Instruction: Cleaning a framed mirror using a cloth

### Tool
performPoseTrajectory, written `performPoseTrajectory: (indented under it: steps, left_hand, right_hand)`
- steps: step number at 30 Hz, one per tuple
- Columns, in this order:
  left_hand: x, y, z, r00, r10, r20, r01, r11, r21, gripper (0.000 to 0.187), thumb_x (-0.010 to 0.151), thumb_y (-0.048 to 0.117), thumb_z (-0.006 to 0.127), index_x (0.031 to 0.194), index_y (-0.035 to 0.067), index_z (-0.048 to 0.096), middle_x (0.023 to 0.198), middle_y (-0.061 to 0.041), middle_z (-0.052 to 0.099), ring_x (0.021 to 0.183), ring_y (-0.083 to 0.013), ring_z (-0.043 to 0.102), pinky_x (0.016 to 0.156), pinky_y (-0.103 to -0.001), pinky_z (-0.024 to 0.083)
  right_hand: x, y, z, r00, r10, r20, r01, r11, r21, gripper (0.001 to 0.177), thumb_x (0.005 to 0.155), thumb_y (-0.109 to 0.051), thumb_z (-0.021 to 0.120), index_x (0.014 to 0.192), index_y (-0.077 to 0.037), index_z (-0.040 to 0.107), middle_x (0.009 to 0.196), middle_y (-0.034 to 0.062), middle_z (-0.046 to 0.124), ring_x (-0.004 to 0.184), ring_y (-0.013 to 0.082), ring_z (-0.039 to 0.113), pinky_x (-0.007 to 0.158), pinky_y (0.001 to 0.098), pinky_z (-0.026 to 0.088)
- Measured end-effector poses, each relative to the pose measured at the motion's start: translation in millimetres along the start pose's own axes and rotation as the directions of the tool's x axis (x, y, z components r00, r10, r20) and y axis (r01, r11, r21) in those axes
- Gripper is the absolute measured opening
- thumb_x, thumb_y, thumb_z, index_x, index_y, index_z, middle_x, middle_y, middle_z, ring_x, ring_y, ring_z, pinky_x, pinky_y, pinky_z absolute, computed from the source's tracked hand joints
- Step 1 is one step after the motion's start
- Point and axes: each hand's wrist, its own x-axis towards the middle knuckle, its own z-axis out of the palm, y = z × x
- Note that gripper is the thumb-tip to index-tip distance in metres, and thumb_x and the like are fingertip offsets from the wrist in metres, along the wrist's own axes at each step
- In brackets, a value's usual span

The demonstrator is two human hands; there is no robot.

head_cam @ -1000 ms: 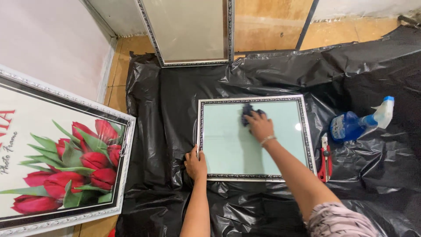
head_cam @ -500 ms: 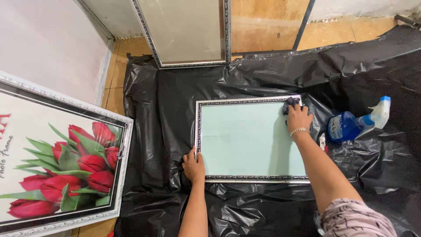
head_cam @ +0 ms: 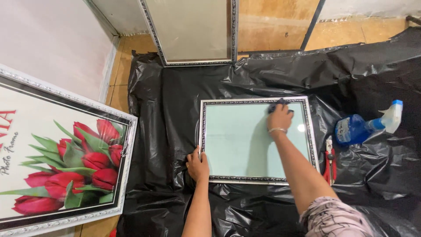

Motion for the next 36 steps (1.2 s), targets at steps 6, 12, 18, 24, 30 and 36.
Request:
performPoseTrajectory:
  steps: [6, 12, 18, 24, 30, 36]
  left_hand:
    - [-3, 2, -2, 1.0, 0.014, -0.019, -0.014, 1.0, -0.008, 0.034, 0.098, 0.04, 0.054, 0.131, 0.037, 0.064, 0.112, 0.002, 0.056, 0.102, -0.0322, 0.061, 0.089, -0.047, 0.056]
    - [3, -11, 12, 0.994, 0.072, -0.087, -0.072, 0.997, -0.003, 0.033, 0.097, 0.039, 0.059, 0.129, 0.037, 0.065, 0.109, -0.001, 0.057, 0.1, -0.0357, 0.062, 0.084, -0.05, 0.058]
    - [2, -9, 10, 0.992, 0.088, -0.09, -0.093, 0.994, -0.05, 0.036, 0.099, 0.039, 0.056, 0.134, 0.037, 0.063, 0.111, 0.0, 0.057, 0.099, -0.0343, 0.061, 0.083, -0.048, 0.056]
    - [5, -11, 15, 0.994, 0.063, -0.093, -0.063, 0.998, 0.001, 0.037, 0.094, 0.044, 0.059, 0.13, 0.041, 0.064, 0.113, -0.001, 0.059, 0.1, -0.0383, 0.062, 0.088, -0.052, 0.057]
    - [8, -11, 16, 0.998, 0.016, -0.06, -0.017, 1.0, -0.019, 0.037, 0.093, 0.048, 0.057, 0.13, 0.046, 0.064, 0.115, 0.003, 0.059, 0.105, -0.0349, 0.062, 0.092, -0.048, 0.056]
    - [13, -12, 10, 0.999, -0.026, 0.037, 0.028, 0.998, -0.054, 0.039, 0.102, 0.053, 0.043, 0.135, 0.047, 0.062, 0.125, 0.002, 0.06, 0.111, -0.0358, 0.061, 0.099, -0.046, 0.053]
  right_hand:
    - [-44, -105, 14, 0.985, -0.129, 0.117, 0.12, 0.99, 0.077, 0.034, 0.089, -0.015, 0.063, 0.122, -0.017, 0.06, 0.129, 0.0096, 0.06, 0.112, 0.0379, 0.059, 0.078, 0.0477, 0.064]
    - [-74, -190, 17, 0.85, -0.409, 0.331, 0.369, 0.912, 0.179, 0.046, 0.09, -0.026, 0.071, 0.135, -0.025, 0.062, 0.139, 0.0052, 0.054, 0.121, 0.0323, 0.056, 0.091, 0.0452, 0.061]
    - [-64, -197, 24, 0.711, -0.57, 0.413, 0.555, 0.815, 0.169, 0.046, 0.096, -0.036, 0.061, 0.142, -0.036, 0.056, 0.148, -0.0047, 0.042, 0.128, 0.0275, 0.048, 0.099, 0.0467, 0.055]
    - [-87, -173, 17, 0.649, -0.68, 0.341, 0.667, 0.724, 0.176, 0.041, 0.095, -0.033, 0.062, 0.136, -0.037, 0.059, 0.142, -0.0066, 0.047, 0.123, 0.0265, 0.051, 0.094, 0.0427, 0.058]
    - [-139, -145, -27, 0.573, -0.767, 0.289, 0.743, 0.635, 0.211, 0.035, 0.095, -0.029, 0.062, 0.13, -0.034, 0.062, 0.139, -0.0044, 0.051, 0.118, 0.0282, 0.055, 0.088, 0.0407, 0.058]
    - [-185, -118, -51, 0.485, -0.811, 0.328, 0.781, 0.57, 0.254, 0.035, 0.094, -0.031, 0.064, 0.129, -0.03, 0.062, 0.14, -0.0047, 0.049, 0.115, 0.0273, 0.054, 0.087, 0.0402, 0.056]
